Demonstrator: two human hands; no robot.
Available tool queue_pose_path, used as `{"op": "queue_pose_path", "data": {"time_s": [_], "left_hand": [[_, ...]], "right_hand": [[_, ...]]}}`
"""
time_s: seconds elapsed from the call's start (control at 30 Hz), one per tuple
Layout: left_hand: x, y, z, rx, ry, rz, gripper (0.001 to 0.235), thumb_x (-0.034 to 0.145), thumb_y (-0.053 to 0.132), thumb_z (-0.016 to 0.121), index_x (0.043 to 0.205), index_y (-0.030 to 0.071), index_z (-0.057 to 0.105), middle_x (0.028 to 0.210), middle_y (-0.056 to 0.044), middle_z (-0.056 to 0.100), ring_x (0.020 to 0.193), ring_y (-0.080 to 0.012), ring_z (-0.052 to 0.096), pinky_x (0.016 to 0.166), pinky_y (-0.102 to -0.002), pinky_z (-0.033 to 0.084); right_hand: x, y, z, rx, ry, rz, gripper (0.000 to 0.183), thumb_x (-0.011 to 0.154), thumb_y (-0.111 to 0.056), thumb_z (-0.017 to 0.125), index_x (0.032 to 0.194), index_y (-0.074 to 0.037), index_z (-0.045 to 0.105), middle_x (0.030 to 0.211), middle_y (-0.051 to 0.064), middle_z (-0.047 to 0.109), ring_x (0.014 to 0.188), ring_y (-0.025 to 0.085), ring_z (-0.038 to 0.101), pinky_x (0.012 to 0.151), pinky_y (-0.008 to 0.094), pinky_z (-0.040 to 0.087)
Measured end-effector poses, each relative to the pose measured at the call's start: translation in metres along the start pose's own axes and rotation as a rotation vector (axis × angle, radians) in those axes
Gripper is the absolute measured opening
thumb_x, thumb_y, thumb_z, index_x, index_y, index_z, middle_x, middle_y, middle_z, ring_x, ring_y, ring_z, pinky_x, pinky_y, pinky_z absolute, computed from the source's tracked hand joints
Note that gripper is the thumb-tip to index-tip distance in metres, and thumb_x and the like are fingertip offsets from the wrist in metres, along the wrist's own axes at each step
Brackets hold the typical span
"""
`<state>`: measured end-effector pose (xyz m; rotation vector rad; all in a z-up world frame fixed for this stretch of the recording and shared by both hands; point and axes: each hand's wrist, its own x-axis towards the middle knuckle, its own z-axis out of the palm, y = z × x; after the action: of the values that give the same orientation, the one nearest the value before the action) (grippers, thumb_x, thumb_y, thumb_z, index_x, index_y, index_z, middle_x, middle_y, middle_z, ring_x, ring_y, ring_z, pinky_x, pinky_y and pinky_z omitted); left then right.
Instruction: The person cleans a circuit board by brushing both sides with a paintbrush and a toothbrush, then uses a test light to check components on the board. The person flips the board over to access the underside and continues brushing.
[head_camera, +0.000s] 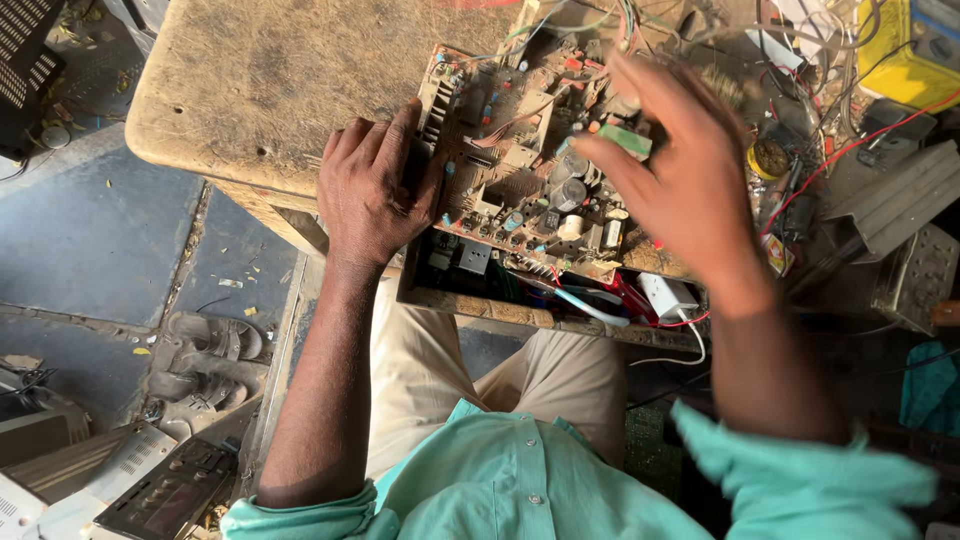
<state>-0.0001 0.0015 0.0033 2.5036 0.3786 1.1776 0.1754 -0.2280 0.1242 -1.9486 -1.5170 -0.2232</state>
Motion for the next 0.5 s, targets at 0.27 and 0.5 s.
{"op": "queue_pose_path", "data": {"time_s": [0.27,0.5], "left_hand": [[0.0,0.001,0.001,0.009,0.005,-0.006,0.056,0.092,0.025,0.081,0.14,0.002,0.063,0.102,-0.011,0.068,0.096,-0.031,0.061,0.087,-0.043,0.048],[0.0,0.0,0.003,0.021,0.003,0.032,0.055,0.095,0.024,0.078,0.142,0.0,0.062,0.104,-0.01,0.068,0.097,-0.0309,0.061,0.09,-0.044,0.047]], "right_hand": [[-0.181,-0.027,0.052,-0.522,0.303,-0.071,0.084,0.082,-0.052,0.089,0.134,0.004,0.055,0.136,0.017,0.051,0.12,0.039,0.049,0.111,0.053,0.039],[-0.209,-0.01,0.056,-0.567,0.117,0.291,0.114,0.074,-0.068,0.085,0.146,0.012,0.048,0.152,0.026,0.048,0.142,0.045,0.043,0.122,0.062,0.03]]}}
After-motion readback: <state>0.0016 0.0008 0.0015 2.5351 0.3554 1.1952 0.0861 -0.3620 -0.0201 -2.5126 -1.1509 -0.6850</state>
